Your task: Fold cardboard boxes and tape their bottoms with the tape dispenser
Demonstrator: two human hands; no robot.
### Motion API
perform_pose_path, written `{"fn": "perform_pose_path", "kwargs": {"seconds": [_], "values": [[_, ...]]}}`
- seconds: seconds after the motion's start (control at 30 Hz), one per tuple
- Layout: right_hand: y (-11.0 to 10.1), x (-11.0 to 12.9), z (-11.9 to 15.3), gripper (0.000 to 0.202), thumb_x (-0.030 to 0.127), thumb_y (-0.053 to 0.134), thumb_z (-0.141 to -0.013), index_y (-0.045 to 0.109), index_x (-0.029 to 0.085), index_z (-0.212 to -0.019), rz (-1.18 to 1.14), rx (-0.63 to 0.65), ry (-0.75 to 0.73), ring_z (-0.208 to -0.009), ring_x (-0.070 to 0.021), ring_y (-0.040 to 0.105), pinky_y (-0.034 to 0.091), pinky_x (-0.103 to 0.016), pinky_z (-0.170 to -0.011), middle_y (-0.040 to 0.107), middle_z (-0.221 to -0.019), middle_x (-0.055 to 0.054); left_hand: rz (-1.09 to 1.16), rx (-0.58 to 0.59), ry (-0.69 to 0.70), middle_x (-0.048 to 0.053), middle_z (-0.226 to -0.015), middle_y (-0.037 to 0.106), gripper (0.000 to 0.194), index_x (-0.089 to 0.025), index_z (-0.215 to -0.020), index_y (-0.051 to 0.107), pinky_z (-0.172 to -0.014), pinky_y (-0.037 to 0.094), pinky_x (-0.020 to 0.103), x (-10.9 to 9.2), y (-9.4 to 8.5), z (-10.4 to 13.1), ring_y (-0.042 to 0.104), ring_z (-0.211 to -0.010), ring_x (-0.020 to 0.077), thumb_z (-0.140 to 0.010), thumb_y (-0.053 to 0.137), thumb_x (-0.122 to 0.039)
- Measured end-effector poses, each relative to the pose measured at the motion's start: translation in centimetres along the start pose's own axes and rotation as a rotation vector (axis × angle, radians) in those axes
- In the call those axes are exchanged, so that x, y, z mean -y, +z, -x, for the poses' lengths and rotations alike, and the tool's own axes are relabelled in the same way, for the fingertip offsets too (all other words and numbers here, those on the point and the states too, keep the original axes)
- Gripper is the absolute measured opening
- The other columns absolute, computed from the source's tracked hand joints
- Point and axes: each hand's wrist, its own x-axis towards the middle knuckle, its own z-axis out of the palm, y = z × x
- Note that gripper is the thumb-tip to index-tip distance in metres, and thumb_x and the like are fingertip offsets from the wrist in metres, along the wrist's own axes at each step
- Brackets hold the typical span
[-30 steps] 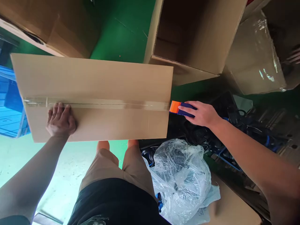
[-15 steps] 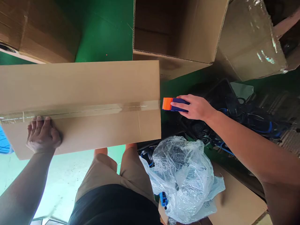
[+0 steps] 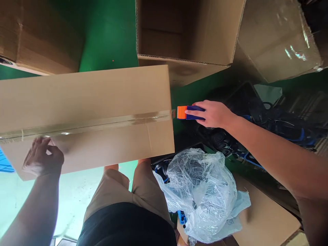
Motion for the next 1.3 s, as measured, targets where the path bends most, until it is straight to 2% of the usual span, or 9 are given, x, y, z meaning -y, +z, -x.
{"fn": "perform_pose_path", "kwargs": {"seconds": [0.1,0.17,0.23,0.33,0.43,0.57,0.87,1.17,1.3], "values": [[0.1,-0.1,-0.7,0.054,0.032,0.062,-0.100,0.066,0.032,-0.154,0.008,-0.008,-0.012,-0.094,-0.0232,0.063,0.051,-0.037,-0.084,0.072,-0.132,-0.012,-0.140,-0.220,0.056,0.009,-0.084,0.083,0.035,-0.025,-0.095,0.086,-0.092,0.058,0.060,-4.7,0.7,0.8,0.080,-0.090,0.0372,-0.071,0.061,-0.029],[0.2,0.0,-1.1,0.055,0.034,0.062,-0.100,0.066,0.032,-0.155,0.011,-0.003,-0.016,-0.093,-0.0225,0.062,0.050,-0.036,-0.084,0.073,-0.131,-0.012,-0.063,-0.210,0.233,0.010,-0.077,0.080,0.031,-0.023,-0.094,0.084,-0.093,0.056,0.057,-10.7,2.2,2.2,0.076,-0.081,0.0324,-0.079,0.059,-0.034],[0.2,0.1,-1.4,0.057,0.036,0.063,-0.099,0.064,0.033,-0.156,0.010,0.018,-0.011,-0.094,-0.0223,0.061,0.049,-0.036,-0.084,0.073,-0.132,-0.011,0.072,0.036,0.484,0.010,-0.112,0.085,0.037,-0.025,-0.117,0.082,-0.103,0.056,0.052,-18.4,4.3,4.0,0.077,-0.109,0.0310,-0.089,0.060,-0.034],[0.3,0.2,-1.8,0.059,0.037,0.065,-0.098,0.063,0.034,-0.157,0.010,0.061,0.016,-0.097,-0.0226,0.062,0.049,-0.035,-0.084,0.073,-0.134,-0.011,0.128,0.405,0.802,0.002,-0.166,0.058,0.053,-0.039,-0.151,0.066,-0.132,0.033,0.059,-29.3,8.0,6.5,0.049,-0.158,0.0316,-0.098,0.059,-0.037],[0.5,0.2,-1.9,0.060,0.036,0.066,-0.098,0.062,0.036,-0.158,-0.002,0.072,0.032,-0.100,-0.0234,0.063,0.049,-0.036,-0.086,0.073,-0.137,-0.010,0.156,0.642,0.915,-0.002,-0.182,0.034,0.061,-0.041,-0.165,0.051,-0.140,0.009,0.063,-35.0,11.4,7.6,0.025,-0.170,0.0321,-0.104,0.056,-0.041],[0.5,-0.2,-1.4,0.055,0.035,0.066,-0.098,0.066,0.035,-0.153,-0.026,0.033,0.014,-0.100,-0.0235,0.063,0.050,-0.037,-0.090,0.073,-0.138,-0.010,0.123,0.706,0.932,-0.003,-0.184,0.025,0.059,-0.041,-0.166,0.050,-0.141,0.001,0.063,-35.0,13.9,7.4,0.016,-0.173,0.0307,-0.107,0.052,-0.046],[-1.1,-0.2,0.9,0.050,0.036,0.062,-0.100,0.069,0.037,-0.149,-0.030,0.095,0.105,-0.096,-0.0227,0.061,0.046,-0.035,-0.083,0.073,-0.135,-0.009,0.064,0.677,0.942,-0.001,-0.184,0.021,0.060,-0.041,-0.167,0.049,-0.141,-0.002,0.063,-34.4,14.0,7.4,0.011,-0.173,0.0274,-0.108,0.053,-0.047],[-2.6,7.5,-8.7,0.044,0.021,0.043,-0.101,0.081,0.019,-0.124,0.005,0.348,0.336,-0.094,-0.0293,0.064,0.044,-0.039,-0.074,0.072,-0.115,-0.023,0.050,0.669,0.942,0.000,-0.184,0.022,0.057,-0.039,-0.163,0.056,-0.140,0.000,0.064,-34.2,14.2,7.3,0.014,-0.173,0.0296,-0.106,0.055,-0.049],[-1.7,7.9,-9.3,0.041,0.015,0.044,-0.097,0.083,0.014,-0.108,-0.010,0.466,0.419,-0.095,-0.0312,0.067,0.046,-0.040,-0.073,0.072,-0.112,-0.025,0.061,0.659,0.933,0.000,-0.183,0.024,0.055,-0.039,-0.159,0.060,-0.140,0.002,0.067,-34.2,14.2,7.5,0.016,-0.172,0.0307,-0.105,0.056,-0.049]]}}
